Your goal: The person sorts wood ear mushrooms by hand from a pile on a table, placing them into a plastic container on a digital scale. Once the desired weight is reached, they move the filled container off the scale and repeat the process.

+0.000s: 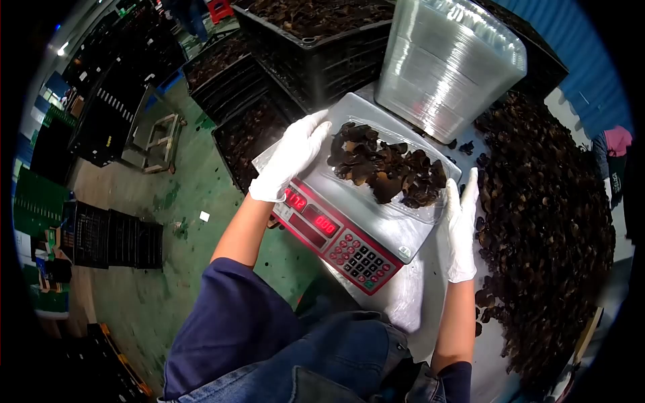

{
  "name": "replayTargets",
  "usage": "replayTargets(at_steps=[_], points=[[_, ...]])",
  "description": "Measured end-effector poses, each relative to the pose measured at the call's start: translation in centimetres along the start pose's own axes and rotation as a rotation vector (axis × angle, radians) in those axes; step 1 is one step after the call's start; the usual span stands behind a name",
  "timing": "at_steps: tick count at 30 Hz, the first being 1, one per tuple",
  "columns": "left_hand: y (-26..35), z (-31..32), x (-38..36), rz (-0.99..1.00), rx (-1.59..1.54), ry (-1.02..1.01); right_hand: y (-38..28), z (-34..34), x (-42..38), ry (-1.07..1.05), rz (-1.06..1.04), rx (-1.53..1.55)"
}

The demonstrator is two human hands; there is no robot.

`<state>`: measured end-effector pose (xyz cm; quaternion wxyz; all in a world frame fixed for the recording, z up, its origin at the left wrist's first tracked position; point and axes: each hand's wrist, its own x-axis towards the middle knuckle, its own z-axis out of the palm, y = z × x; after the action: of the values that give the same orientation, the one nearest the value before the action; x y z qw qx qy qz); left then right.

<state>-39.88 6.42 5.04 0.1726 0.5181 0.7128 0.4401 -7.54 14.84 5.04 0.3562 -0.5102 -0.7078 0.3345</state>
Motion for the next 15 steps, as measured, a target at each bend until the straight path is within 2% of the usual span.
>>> replayTargets(at_steps=[1,3,5,6,7,8,10,11,13,14,15], points=[[0.0,0.2,0.0,0.012,-0.006,-0.012,-0.2,0.1,-0.1,-0.01,0.043,0.087],[1.5,0.8,-0.2,-0.086,-0.036,-0.024,0.4,-0.3,0.0,0.03,0.03,0.14],[3.3,0.9,-1.6,0.185,0.317,0.159,1.3,-2.5,-0.5,0.05,0.014,0.144],[4.2,1.3,-2.1,0.269,0.38,0.257,3.0,-4.0,-0.6,0.094,-0.003,0.144],[6.6,1.5,-3.2,0.289,0.305,0.238,3.6,-6.0,-1.3,0.173,0.031,0.063],[9.3,2.2,-4.7,0.257,0.169,0.183,4.0,-8.2,-2.2,0.242,0.093,-0.035],[12.6,4.3,-7.6,0.519,0.1,-0.034,6.0,-12.8,-5.1,0.384,0.156,-0.318],[14.7,5.9,-9.4,0.412,0.078,-0.325,7.9,-15.1,-6.6,0.454,0.175,-0.42],[14.3,11.8,-13.0,0.534,-0.226,-0.54,15.5,-20.2,-10.8,0.529,0.161,-0.269],[15.8,13.9,-13.6,0.565,-0.132,-0.74,15.8,-22.1,-12.9,0.532,0.283,-0.197],[16.5,16.6,-15.2,0.642,-0.212,-0.81,15.9,-23.5,-15.9,0.537,0.398,-0.114]])
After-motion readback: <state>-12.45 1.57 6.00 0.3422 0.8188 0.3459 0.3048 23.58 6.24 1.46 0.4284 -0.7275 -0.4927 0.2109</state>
